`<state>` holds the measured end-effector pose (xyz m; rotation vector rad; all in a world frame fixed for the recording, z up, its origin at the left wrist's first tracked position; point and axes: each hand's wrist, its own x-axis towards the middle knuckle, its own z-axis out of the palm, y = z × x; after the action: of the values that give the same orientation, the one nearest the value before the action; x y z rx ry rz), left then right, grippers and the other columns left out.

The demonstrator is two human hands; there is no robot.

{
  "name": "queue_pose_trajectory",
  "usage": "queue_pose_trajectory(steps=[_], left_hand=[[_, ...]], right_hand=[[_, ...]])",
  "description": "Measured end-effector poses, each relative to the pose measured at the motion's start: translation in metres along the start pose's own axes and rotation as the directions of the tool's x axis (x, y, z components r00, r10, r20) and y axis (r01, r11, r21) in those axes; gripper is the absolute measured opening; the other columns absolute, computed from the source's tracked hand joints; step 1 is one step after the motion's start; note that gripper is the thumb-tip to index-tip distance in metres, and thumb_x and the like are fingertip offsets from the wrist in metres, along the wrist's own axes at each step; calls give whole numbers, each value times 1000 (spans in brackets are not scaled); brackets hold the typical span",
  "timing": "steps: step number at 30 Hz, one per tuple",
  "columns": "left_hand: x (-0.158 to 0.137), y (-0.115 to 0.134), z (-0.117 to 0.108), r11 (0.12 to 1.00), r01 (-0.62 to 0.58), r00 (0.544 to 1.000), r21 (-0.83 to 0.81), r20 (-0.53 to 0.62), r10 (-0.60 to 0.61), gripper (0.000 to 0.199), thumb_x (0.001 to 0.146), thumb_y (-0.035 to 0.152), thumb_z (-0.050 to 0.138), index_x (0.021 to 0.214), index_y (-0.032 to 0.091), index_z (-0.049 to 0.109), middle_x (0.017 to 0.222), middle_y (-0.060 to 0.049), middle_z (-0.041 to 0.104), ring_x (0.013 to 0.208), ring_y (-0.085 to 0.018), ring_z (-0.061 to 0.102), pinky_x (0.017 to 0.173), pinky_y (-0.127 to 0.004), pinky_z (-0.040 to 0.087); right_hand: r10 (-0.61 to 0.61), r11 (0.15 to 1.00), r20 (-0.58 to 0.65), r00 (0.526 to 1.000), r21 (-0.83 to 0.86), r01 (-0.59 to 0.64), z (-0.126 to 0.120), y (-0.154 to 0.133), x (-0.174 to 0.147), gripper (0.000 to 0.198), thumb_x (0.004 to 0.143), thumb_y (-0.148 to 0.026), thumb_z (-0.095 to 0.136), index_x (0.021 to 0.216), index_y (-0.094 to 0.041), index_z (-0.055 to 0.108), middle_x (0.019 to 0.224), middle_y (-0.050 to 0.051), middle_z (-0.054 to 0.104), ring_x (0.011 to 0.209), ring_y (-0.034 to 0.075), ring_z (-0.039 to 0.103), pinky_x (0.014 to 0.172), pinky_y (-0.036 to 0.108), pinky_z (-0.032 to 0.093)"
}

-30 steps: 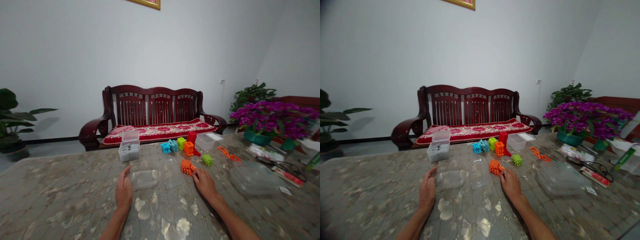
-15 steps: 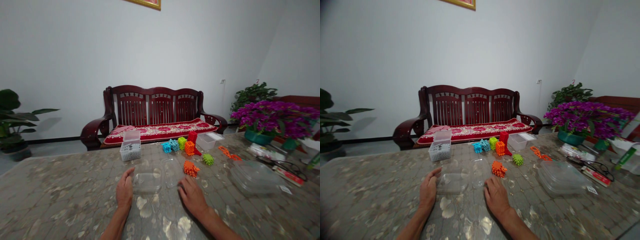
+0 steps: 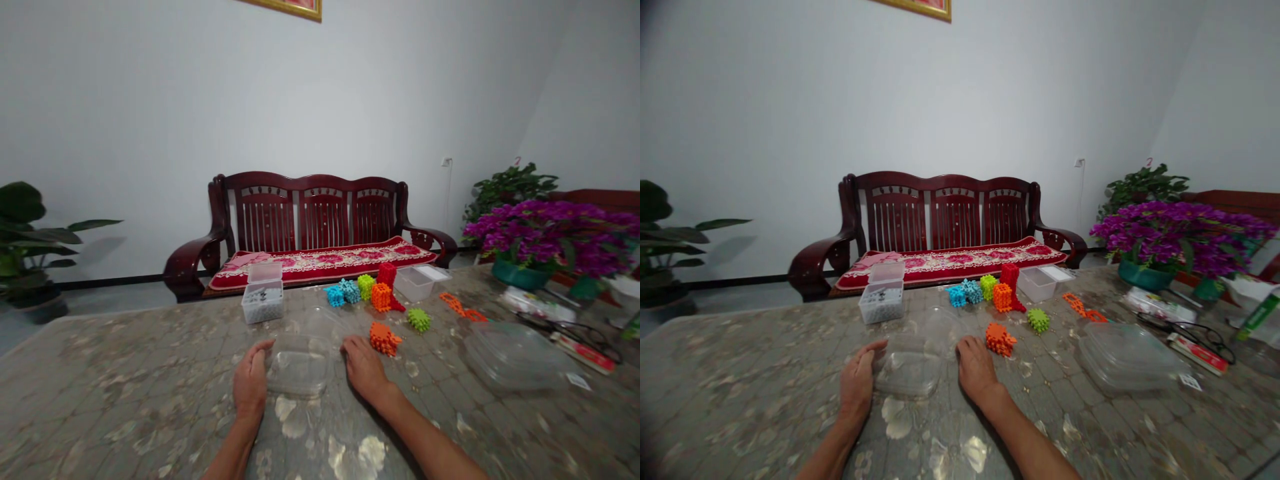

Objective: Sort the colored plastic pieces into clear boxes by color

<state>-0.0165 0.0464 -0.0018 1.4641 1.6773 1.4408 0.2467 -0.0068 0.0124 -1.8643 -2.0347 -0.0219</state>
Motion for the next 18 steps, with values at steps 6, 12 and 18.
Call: queue_pose_trajectory(steps=[6, 12, 18], left_hand=[[-7, 6, 4, 999, 30, 995, -45, 91, -25, 47, 86, 48, 39, 100, 21, 75, 103, -10, 79, 97, -32, 75, 90, -46, 57], [-22, 17, 16, 998, -50, 994, -33, 98, 53, 47, 87, 49, 43, 111, 20, 70, 113, -12, 74, 111, -33, 69, 102, -53, 52], [-40, 25, 29, 982, -173, 964, -79, 191, 185, 42, 86, 50, 49, 105, 20, 70, 116, -13, 70, 119, -33, 63, 110, -56, 46]], right_hand=[[-81, 985, -158, 984, 140, 103, 8, 13, -2, 53, 81, 6, 43, 116, -20, 73, 132, 8, 71, 123, 20, 63, 108, 33, 46], [138, 986, -385, 913, 136, -92, -31, 44, -7, 37, 87, -10, 51, 112, -23, 74, 119, 8, 74, 114, 25, 61, 107, 39, 43], [263, 964, -280, 923, 31, -265, -52, 67, -3, 47, 86, -33, 65, 133, -22, 67, 139, 10, 66, 129, 29, 52, 110, 42, 36]])
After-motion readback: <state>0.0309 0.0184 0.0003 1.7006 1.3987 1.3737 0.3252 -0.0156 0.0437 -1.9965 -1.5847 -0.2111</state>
